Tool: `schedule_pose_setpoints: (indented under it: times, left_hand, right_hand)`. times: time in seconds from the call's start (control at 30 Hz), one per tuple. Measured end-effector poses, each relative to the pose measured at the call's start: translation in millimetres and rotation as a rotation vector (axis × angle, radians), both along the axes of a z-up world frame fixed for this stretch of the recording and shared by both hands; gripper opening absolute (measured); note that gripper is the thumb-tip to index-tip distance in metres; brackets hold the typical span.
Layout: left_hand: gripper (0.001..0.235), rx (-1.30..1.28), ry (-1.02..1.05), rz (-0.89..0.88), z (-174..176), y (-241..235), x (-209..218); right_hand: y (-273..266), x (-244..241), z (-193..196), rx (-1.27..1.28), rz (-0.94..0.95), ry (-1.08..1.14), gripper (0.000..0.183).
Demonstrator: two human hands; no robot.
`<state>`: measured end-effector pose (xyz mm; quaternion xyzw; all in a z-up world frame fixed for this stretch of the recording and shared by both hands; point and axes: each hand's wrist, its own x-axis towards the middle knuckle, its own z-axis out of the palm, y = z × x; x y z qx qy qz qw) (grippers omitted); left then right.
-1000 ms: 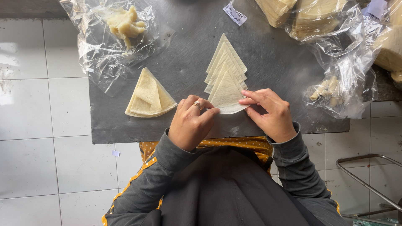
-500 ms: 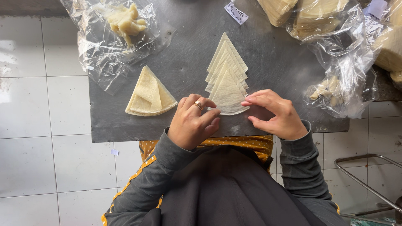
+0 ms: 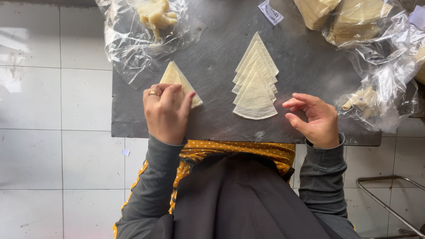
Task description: The person folds triangular pastry sheets into cones, places a small amount of filling inside, and seals the edges to form samosas. They repeat this process with multiple sheets, stacking the finished units on the table.
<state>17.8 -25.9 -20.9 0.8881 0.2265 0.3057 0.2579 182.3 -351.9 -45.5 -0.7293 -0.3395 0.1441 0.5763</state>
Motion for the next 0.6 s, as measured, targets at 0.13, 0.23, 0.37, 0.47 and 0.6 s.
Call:
schedule_pose_setpoints:
  times: [0.13,0.23,0.37,0.47,0.6]
  left_hand:
    - [0.014,-0.173,-0.069,0.025,1.9,9.1,-6.6]
    - [0.018,-0.576,-0.274,-0.111,10.8,7.4,-17.5]
    - [0.021,-0.945,-0.466,-0.407,20.2,-9.9,-33.4]
    - [0.025,-1.287,-0.467,-0.511,16.5,-34.6,-31.0]
    - [0.027,-1.473,-0.564,-0.618,6.0,-67.0,-16.2]
  right_hand:
    - [-1.0,-7.4,-3.3,0.058,-0.096,-0.031,0.043]
    - [9.2,-17.8,0.3,0.188,-0.111,-0.069,0.037]
    - [36.7,-46.6,14.8,0.203,-0.009,0.129,0.057]
    - [69.5,-71.5,19.4,0.319,0.172,0.527,0.088]
    - [89.2,-91.4,25.0,0.460,0.095,0.760,0.087]
